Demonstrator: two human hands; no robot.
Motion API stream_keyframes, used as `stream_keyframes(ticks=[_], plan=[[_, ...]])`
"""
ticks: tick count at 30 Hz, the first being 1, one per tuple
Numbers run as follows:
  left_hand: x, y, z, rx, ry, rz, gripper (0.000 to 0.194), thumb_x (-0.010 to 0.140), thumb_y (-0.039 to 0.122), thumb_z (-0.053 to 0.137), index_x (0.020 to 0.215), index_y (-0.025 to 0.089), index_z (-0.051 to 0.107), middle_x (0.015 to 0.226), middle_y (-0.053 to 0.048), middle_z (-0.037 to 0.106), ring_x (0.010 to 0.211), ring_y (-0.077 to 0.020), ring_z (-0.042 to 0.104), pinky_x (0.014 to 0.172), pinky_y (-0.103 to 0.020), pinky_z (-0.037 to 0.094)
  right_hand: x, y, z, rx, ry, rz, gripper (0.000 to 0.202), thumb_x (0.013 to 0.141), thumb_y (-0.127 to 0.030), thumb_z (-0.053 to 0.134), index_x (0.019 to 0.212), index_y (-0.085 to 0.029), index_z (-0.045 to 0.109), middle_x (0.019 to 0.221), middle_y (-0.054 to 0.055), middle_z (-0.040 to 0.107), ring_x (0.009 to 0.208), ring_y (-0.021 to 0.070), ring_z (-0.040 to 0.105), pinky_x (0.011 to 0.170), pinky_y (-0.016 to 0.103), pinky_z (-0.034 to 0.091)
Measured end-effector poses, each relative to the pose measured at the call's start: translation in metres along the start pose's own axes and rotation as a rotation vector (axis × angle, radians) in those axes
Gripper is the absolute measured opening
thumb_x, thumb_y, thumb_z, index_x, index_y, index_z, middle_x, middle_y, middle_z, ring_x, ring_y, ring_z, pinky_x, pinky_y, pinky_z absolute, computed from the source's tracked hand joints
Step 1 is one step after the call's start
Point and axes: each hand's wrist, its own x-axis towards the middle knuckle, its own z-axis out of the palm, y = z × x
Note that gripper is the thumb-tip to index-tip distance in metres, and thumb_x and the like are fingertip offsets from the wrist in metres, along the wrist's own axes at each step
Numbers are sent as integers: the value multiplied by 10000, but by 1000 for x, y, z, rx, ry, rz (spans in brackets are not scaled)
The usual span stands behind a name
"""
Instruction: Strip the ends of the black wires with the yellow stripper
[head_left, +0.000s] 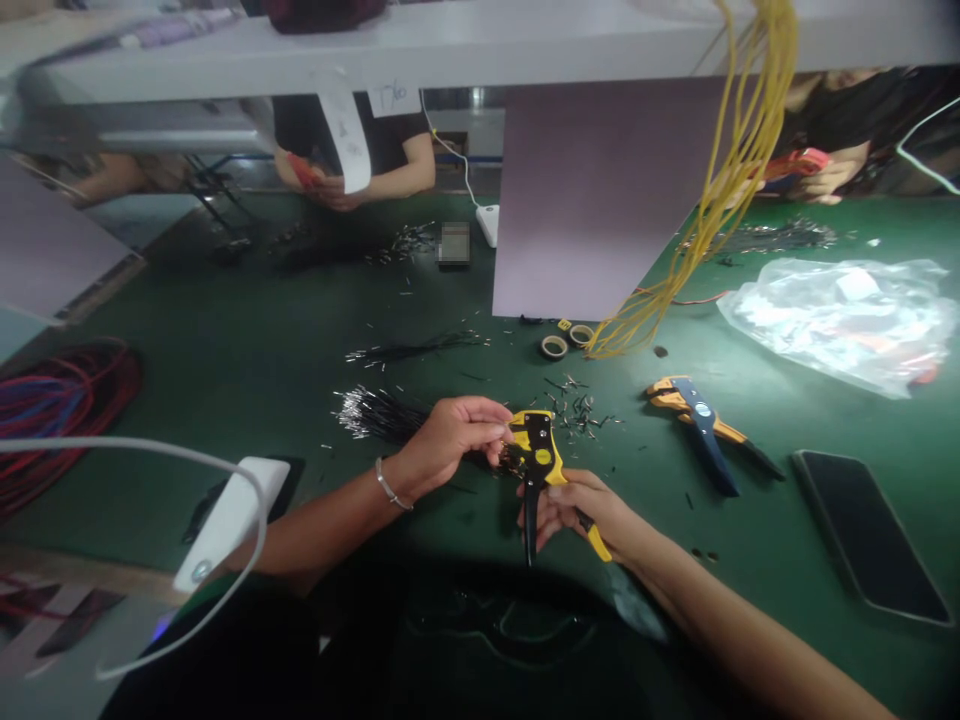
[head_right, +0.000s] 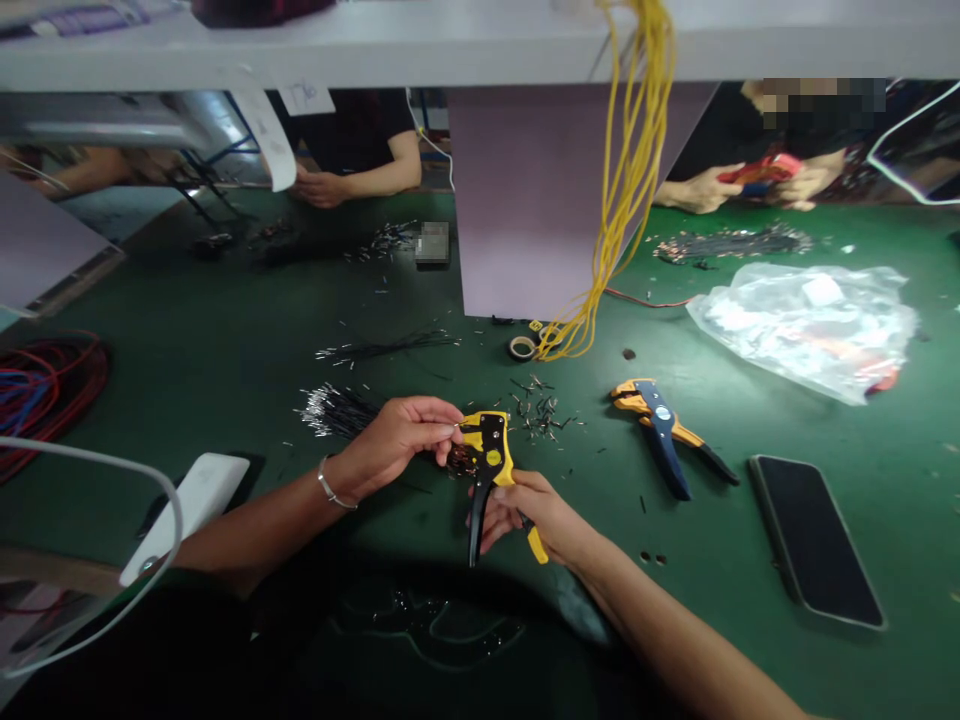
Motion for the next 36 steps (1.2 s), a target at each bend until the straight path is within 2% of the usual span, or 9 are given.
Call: stream_keyframes(ticks=[4,8,12,15,18,20,22,27,36], plan=[[0,-1,0,-4,21,-12,187,692,116,678,868,60,651,711,-68,670,500,-81,562,516,-247,499,2,2,1,17,43,-54,166,677,-220,652,795,-104,667,749,124,741,627,239,702,610,398,592],[-1,-1,1,-18,-1,-22,186,692,135,693,857,60,652,717,-69,667,509,-82,562,515,-249,506,0,5,0,-104,36,12,242,720,-337,637,689,-98,626,610,108,708,487,220,675,410,303,551],[-2,-2,2,-16,-25,-22,188,699,149,696,858,61,649,714,-66,667,508,-80,566,520,-245,509,-4,0,1,-411,54,165,392,803,-498,561,693,-122,584,526,64,668,395,177,629,301,206,426],[-2,-3,3,4,-24,-15,202,696,145,689,872,57,644,704,-66,669,496,-82,563,502,-244,504,-8,-11,0,-810,145,219,411,852,-517,503,655,-159,549,473,14,614,322,124,536,294,189,335],[-3,-6,7,40,-38,-4,216,695,142,674,892,58,643,687,-62,672,483,-89,565,477,-237,491,-13,-20,-1,-1299,352,-2,415,858,-434,519,529,-181,511,445,4,551,382,121,516,385,215,326],[-5,-9,10,68,-52,-10,228,689,136,665,903,60,643,673,-54,673,472,-89,567,468,-228,480,-15,-24,-2,-1430,498,-226,391,860,-400,515,542,-180,565,512,30,581,487,145,555,469,239,361],[-7,-13,12,105,-67,-23,248,681,129,655,920,63,640,670,-44,674,458,-86,566,467,-222,472,-17,-24,-4,-1283,548,-378,339,862,-421,515,676,-174,654,604,46,626,549,160,578,516,254,407],[-11,-21,17,224,-175,-22,295,699,150,636,986,80,639,676,-20,675,460,-76,567,504,-218,474,-17,-16,-1,-687,298,-383,321,767,-470,659,849,-161,685,663,38,668,551,153,613,532,272,508],[-12,-25,19,317,-231,-31,329,698,160,613,1018,84,634,681,-17,684,463,-77,552,504,-216,464,-9,-9,4,-557,248,-360,317,724,-464,718,752,-152,670,598,10,644,520,120,597,541,258,514]])
